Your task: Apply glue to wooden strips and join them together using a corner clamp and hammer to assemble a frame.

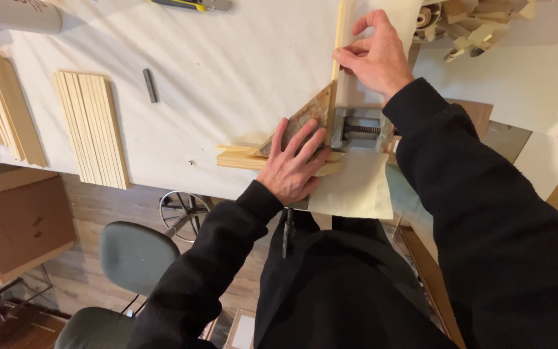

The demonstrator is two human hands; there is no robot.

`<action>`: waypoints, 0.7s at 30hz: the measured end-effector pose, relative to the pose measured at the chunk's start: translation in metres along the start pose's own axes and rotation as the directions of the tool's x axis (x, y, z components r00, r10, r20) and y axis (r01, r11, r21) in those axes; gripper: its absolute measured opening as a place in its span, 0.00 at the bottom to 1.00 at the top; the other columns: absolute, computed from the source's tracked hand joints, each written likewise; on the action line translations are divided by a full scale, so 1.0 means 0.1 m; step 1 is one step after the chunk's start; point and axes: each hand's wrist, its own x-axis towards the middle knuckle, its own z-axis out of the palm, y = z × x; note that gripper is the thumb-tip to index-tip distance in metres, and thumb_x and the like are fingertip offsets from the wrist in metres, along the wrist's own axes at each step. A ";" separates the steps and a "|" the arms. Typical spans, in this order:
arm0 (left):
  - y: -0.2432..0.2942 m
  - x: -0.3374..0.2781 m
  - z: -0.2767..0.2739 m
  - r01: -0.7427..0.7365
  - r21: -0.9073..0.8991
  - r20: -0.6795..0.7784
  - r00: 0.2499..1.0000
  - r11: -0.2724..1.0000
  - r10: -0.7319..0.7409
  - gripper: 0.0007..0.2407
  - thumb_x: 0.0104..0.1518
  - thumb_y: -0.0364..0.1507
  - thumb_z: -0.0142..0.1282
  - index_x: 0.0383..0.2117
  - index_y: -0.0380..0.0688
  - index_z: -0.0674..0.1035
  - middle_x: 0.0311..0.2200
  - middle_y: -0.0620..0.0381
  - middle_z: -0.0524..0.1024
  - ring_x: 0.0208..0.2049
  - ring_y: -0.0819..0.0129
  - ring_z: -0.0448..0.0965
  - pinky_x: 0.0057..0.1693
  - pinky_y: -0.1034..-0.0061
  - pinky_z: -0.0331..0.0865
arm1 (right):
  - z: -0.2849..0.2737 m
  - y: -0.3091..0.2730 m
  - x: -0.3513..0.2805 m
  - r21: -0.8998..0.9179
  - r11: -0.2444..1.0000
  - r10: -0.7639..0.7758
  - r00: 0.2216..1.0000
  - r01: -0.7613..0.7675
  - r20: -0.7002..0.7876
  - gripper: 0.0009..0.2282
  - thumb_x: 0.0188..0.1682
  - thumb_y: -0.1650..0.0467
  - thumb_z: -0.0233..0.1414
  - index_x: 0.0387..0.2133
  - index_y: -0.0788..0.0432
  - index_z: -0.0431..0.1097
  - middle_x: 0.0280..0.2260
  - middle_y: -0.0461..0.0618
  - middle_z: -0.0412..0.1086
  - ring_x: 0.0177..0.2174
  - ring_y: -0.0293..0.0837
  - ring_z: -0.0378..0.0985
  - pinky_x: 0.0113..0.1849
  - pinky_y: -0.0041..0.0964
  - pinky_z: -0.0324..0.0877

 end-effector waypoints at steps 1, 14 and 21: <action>0.02 -0.01 0.02 0.003 -0.004 0.006 1.000 1.000 -0.003 0.26 0.44 0.35 0.66 0.53 0.43 0.78 0.67 0.48 0.60 0.72 0.50 0.53 0.71 0.31 0.44 | 0.00 0.05 0.01 0.003 1.000 0.007 1.000 -0.007 0.002 0.17 0.53 0.75 0.60 0.45 0.60 0.55 0.38 0.58 0.79 0.36 0.41 0.84 0.37 0.35 0.81; 0.01 0.00 0.01 0.025 0.021 0.017 1.000 0.999 -0.025 0.27 0.41 0.36 0.68 0.53 0.45 0.78 0.66 0.49 0.61 0.72 0.52 0.53 0.71 0.32 0.45 | -0.71 -0.24 -1.23 -0.636 0.552 -0.543 0.811 0.539 0.217 0.17 0.50 0.66 0.63 0.46 0.63 0.68 0.44 0.55 0.76 0.39 0.48 0.83 0.39 0.39 0.77; -0.01 -0.02 0.06 0.010 0.016 0.004 1.000 1.000 -0.010 0.27 0.44 0.36 0.67 0.54 0.45 0.78 0.67 0.48 0.59 0.72 0.51 0.53 0.71 0.32 0.45 | -1.32 0.54 -1.71 -0.802 0.154 -0.607 0.696 0.578 0.384 0.11 0.53 0.68 0.61 0.45 0.62 0.73 0.44 0.49 0.72 0.38 0.49 0.77 0.40 0.43 0.73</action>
